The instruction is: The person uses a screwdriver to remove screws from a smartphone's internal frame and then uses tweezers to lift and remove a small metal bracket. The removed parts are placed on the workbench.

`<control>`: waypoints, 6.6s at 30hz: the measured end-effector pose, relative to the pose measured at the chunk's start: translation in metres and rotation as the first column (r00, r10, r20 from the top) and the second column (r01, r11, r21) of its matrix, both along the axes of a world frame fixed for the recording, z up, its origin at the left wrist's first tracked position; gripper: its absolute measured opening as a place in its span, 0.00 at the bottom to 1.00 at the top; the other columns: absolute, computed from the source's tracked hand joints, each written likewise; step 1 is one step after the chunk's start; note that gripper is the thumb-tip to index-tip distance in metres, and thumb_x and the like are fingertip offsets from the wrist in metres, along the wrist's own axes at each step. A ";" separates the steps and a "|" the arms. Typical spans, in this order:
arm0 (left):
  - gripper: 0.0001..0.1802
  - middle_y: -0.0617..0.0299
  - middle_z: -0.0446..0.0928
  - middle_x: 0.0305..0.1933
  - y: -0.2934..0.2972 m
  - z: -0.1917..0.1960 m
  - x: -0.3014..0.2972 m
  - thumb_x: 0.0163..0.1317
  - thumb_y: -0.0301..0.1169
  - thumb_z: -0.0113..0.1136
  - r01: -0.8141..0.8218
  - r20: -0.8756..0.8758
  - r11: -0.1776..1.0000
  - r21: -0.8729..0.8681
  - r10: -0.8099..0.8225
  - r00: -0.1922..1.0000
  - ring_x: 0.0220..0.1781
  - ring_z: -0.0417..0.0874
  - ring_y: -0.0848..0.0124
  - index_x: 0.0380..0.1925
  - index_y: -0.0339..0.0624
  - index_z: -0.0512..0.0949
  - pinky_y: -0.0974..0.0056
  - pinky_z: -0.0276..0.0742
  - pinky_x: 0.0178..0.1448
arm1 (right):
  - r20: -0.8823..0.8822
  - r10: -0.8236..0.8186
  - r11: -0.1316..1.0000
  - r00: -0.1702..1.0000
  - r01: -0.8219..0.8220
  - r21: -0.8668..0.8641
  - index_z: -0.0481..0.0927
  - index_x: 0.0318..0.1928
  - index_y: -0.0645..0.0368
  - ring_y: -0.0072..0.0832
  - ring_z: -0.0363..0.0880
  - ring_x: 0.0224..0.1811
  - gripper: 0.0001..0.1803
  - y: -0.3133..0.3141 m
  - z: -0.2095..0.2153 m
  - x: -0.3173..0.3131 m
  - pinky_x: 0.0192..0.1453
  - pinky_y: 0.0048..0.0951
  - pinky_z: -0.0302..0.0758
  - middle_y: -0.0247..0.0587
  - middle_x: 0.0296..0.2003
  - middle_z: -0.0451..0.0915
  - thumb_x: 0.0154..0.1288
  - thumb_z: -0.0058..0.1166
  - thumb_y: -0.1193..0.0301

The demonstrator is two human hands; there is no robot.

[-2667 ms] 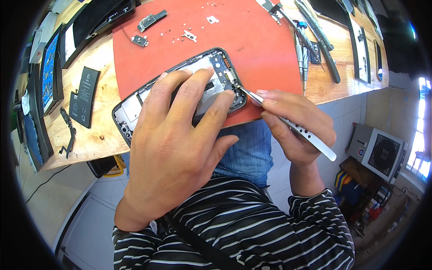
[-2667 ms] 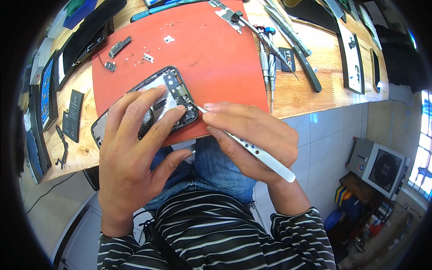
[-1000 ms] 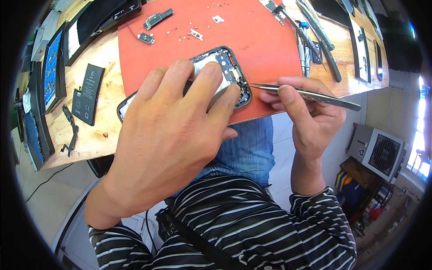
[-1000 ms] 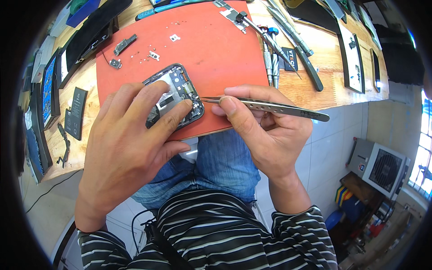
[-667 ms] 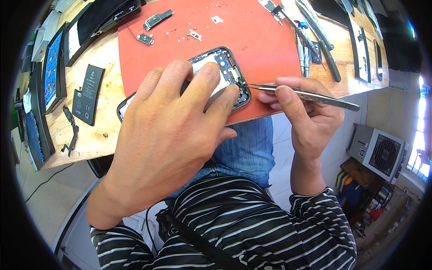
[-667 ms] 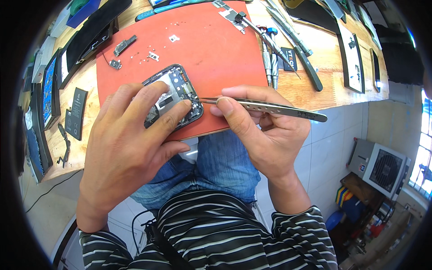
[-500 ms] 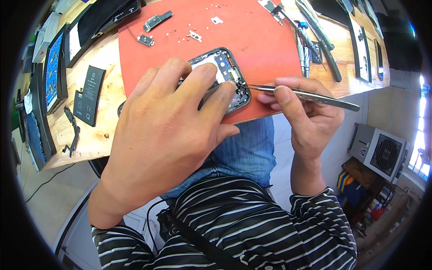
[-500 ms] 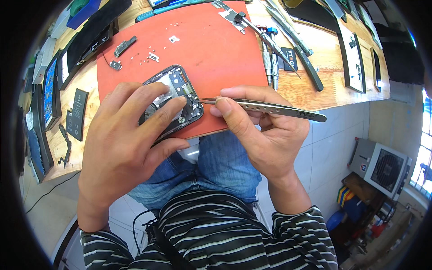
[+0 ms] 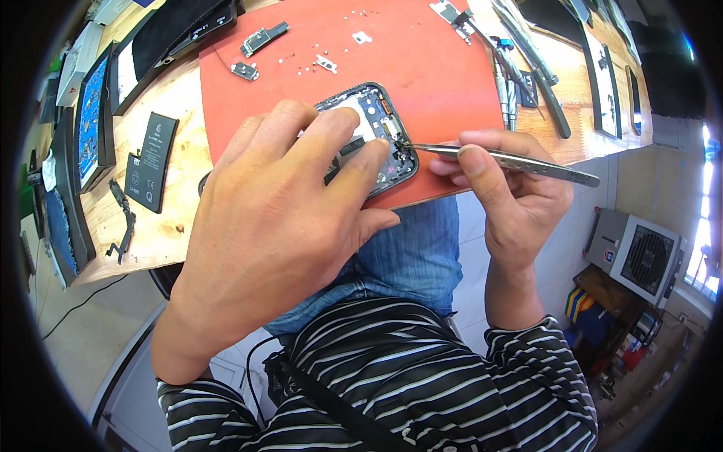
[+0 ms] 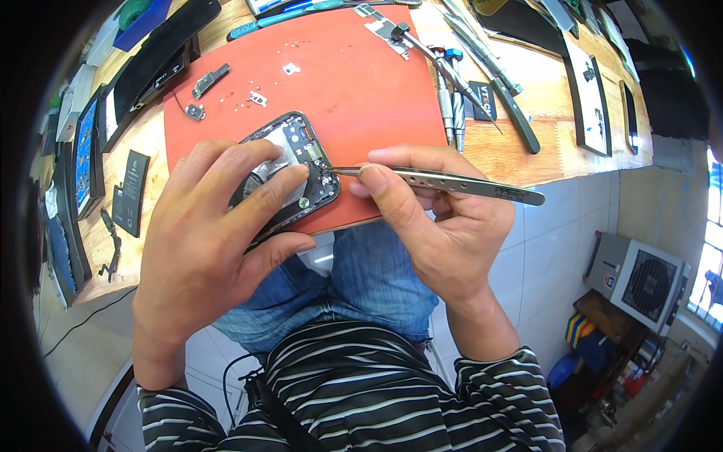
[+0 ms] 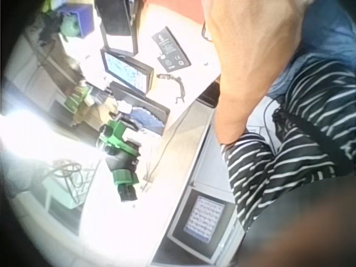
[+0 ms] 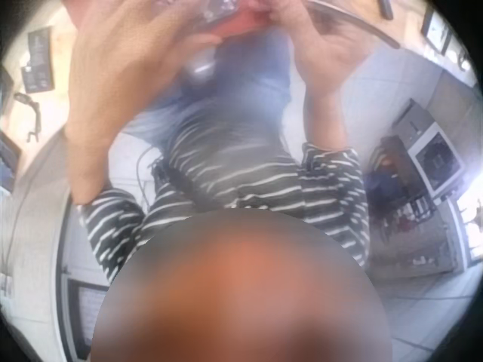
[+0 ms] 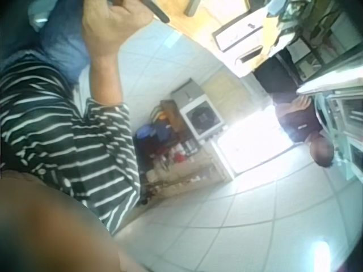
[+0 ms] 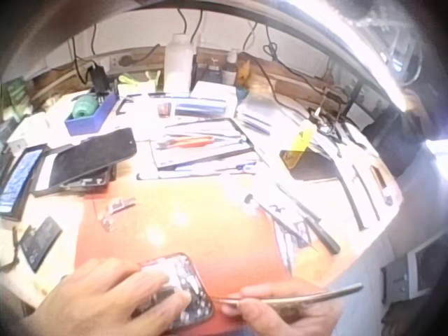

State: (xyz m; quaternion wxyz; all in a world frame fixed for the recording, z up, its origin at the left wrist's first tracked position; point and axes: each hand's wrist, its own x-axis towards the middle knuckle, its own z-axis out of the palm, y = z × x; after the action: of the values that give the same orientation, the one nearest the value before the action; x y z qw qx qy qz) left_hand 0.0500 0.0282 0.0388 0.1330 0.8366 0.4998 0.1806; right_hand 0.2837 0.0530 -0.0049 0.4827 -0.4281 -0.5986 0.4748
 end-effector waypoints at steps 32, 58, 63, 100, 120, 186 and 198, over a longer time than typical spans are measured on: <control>0.31 0.54 0.79 0.61 -0.006 0.000 0.003 0.51 0.41 0.79 -0.024 -0.050 0.999 -0.023 0.022 0.999 0.57 0.81 0.51 0.57 0.47 0.88 0.49 0.80 0.58 | -0.006 -0.020 1.000 1.000 0.020 -0.010 0.86 0.50 0.74 0.38 0.95 0.38 0.10 0.000 0.001 -0.003 0.41 0.29 0.93 0.56 0.37 0.91 0.77 0.64 0.77; 0.35 0.56 0.79 0.55 0.004 0.000 -0.003 0.51 0.43 0.78 0.032 0.002 0.999 -0.017 -0.031 1.000 0.54 0.80 0.53 0.61 0.46 0.84 0.50 0.78 0.58 | 0.017 -0.019 1.000 1.000 0.019 -0.013 0.86 0.49 0.74 0.37 0.95 0.38 0.10 0.000 0.002 -0.002 0.41 0.30 0.93 0.57 0.37 0.91 0.76 0.65 0.77; 0.35 0.56 0.80 0.54 0.008 0.000 -0.004 0.51 0.43 0.78 0.064 0.018 0.998 -0.004 -0.064 0.998 0.51 0.81 0.53 0.61 0.45 0.84 0.51 0.78 0.56 | -0.051 -0.008 0.999 0.999 0.006 -0.054 0.87 0.50 0.74 0.30 0.94 0.42 0.09 -0.002 0.002 -0.001 0.46 0.25 0.91 0.50 0.39 0.91 0.72 0.68 0.82; 0.14 0.59 0.84 0.46 0.008 -0.010 0.004 0.55 0.24 0.77 -0.074 0.135 0.991 0.115 0.058 0.989 0.48 0.83 0.56 0.43 0.41 0.89 0.54 0.77 0.53 | 0.207 0.090 0.967 0.974 -0.135 0.216 0.88 0.49 0.72 0.34 0.93 0.44 0.10 -0.003 -0.003 0.008 0.50 0.31 0.89 0.55 0.44 0.91 0.70 0.69 0.81; 0.13 0.61 0.81 0.38 0.015 -0.017 0.017 0.52 0.20 0.77 -0.126 0.176 0.986 0.105 0.107 0.979 0.43 0.81 0.59 0.39 0.41 0.89 0.57 0.75 0.51 | 0.155 0.108 0.982 0.982 -0.130 0.139 0.85 0.51 0.75 0.38 0.93 0.44 0.10 -0.004 -0.005 0.011 0.50 0.35 0.91 0.56 0.44 0.89 0.71 0.66 0.84; 0.22 0.61 0.81 0.42 0.002 -0.018 0.018 0.48 0.16 0.70 -0.150 0.096 0.968 0.202 0.133 0.986 0.49 0.80 0.57 0.45 0.46 0.91 0.55 0.73 0.55 | 0.069 -0.039 0.995 0.997 0.033 0.092 0.92 0.45 0.66 0.24 0.90 0.35 0.09 -0.005 -0.009 0.003 0.39 0.23 0.84 0.45 0.38 0.92 0.65 0.75 0.79; 0.27 0.58 0.81 0.43 0.001 -0.020 0.018 0.48 0.14 0.62 -0.133 0.098 0.973 0.187 0.116 0.988 0.48 0.80 0.56 0.49 0.45 0.91 0.54 0.74 0.54 | 0.015 -0.028 0.996 1.000 0.026 0.083 0.89 0.49 0.72 0.26 0.91 0.38 0.10 -0.005 -0.011 0.005 0.43 0.25 0.87 0.48 0.40 0.91 0.69 0.72 0.80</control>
State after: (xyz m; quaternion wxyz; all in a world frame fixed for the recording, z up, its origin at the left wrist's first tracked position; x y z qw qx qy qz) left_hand 0.0677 0.0288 0.0185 0.0614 0.8040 0.5251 0.2723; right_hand 0.2884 0.0481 -0.0160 0.5017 -0.4194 -0.6158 0.4395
